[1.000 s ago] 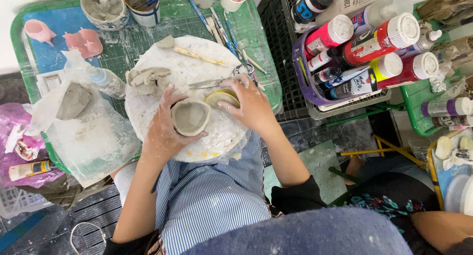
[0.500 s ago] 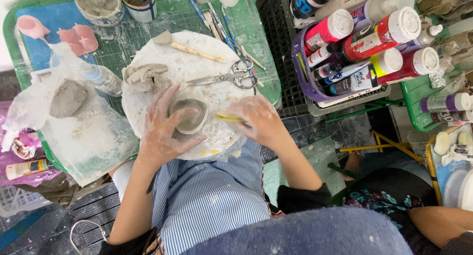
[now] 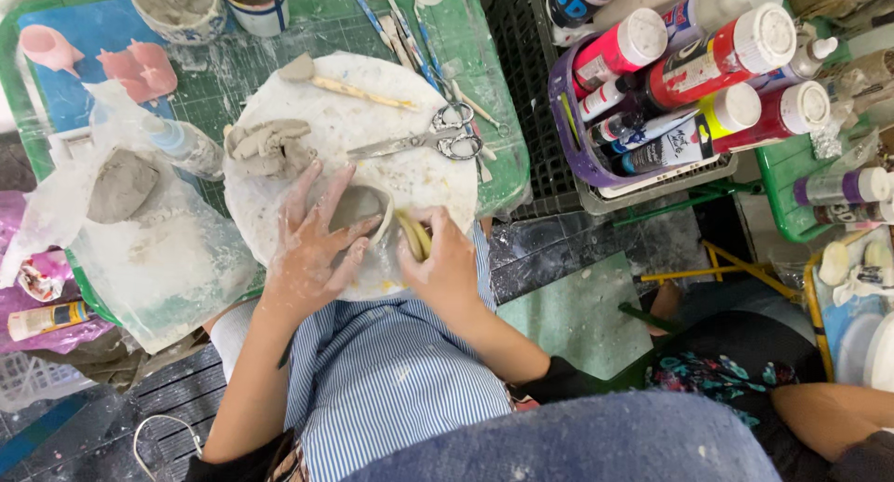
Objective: The person shapes a piece of clay by hand on a rotating work surface, using a sponge to smooth the exterior and a small wooden tool to define the rim and interior of a small vessel.
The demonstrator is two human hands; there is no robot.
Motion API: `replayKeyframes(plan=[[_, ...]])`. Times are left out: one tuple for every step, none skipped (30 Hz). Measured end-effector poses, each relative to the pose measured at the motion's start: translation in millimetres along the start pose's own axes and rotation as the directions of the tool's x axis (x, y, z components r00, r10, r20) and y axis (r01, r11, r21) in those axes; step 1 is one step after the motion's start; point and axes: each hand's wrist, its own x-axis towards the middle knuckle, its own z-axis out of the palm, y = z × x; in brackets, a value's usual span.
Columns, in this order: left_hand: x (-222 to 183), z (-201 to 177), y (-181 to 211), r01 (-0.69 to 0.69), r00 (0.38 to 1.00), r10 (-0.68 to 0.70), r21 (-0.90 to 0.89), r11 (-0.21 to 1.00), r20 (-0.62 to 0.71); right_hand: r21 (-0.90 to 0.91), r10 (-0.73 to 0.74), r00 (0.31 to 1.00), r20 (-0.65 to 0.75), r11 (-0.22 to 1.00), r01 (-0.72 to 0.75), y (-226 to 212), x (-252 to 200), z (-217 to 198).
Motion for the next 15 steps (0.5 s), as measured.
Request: replayKeyframes(plan=[[1, 2, 1, 0.0, 1.0, 0.0, 0.019, 1.0, -0.006, 0.012, 0.006, 1.0, 0.006, 1.0, -0.006, -4, 1, 1], [0, 5, 5, 0.006, 1.0, -0.006, 0.037, 0.999, -0.01, 0.025, 0.014, 1.0, 0.016, 1.0, -0.015, -7, -1, 1], [-2, 8, 7, 0.012, 1.0, -0.011, 0.055, 0.998, -0.015, 0.037, 0.022, 0.999, 0.027, 0.999, -0.023, -9, -4, 2], [-4, 13, 9, 0.02, 0.999, -0.019, 0.025, 0.999, -0.028, 0.025, -0.022, 0.999, 0.03, 0.999, 0.021, -11, -8, 2], [-5, 18, 12, 0.028, 0.999, -0.028, -0.006, 1.0, -0.04, 0.014, -0.066, 0.997, 0.032, 0.998, 0.066, -12, -13, 3], [-5, 21, 13, 0.035, 0.998, -0.037, -0.034, 0.999, -0.056, 0.003, -0.114, 0.993, 0.036, 0.993, 0.114, -11, -14, 4], [-5, 23, 13, 0.041, 0.997, -0.042, -0.031, 0.999, -0.059, 0.017, -0.13, 0.985, 0.116, 0.991, 0.129, -9, -15, 1], [-6, 24, 13, 0.045, 0.997, -0.047, -0.028, 0.999, -0.061, 0.033, -0.145, 0.97, 0.195, 0.989, 0.141, -6, -16, -4], [-6, 25, 14, 0.05, 0.997, -0.052, -0.024, 0.998, -0.062, 0.05, -0.159, 0.949, 0.272, 0.987, 0.152, -3, -16, -10], [-6, 24, 14, 0.063, 0.997, -0.063, -0.012, 0.998, -0.046, 0.092, -0.103, 0.964, 0.246, 0.992, 0.082, 0, -16, -16], [-5, 24, 15, 0.075, 0.997, -0.075, 0.0, 0.997, -0.03, 0.136, -0.044, 0.974, 0.222, 0.991, 0.013, 3, -15, -22], [-4, 22, 16, 0.087, 0.996, -0.087, 0.013, 0.996, -0.015, 0.182, 0.015, 0.979, 0.201, 0.982, -0.053, 5, -14, -24], [-4, 20, 17, 0.088, 0.996, -0.088, -0.001, 0.996, -0.014, 0.139, -0.016, 0.996, 0.089, 0.99, 0.003, 7, -9, -24], [-4, 18, 18, 0.089, 0.996, -0.089, -0.017, 0.996, -0.014, 0.088, -0.053, 0.998, -0.022, 0.995, 0.054, 10, -2, -23], [-4, 17, 19, 0.091, 0.996, -0.091, -0.032, 0.995, -0.014, 0.031, -0.095, 0.987, -0.131, 0.995, 0.1, 12, 3, -23]])
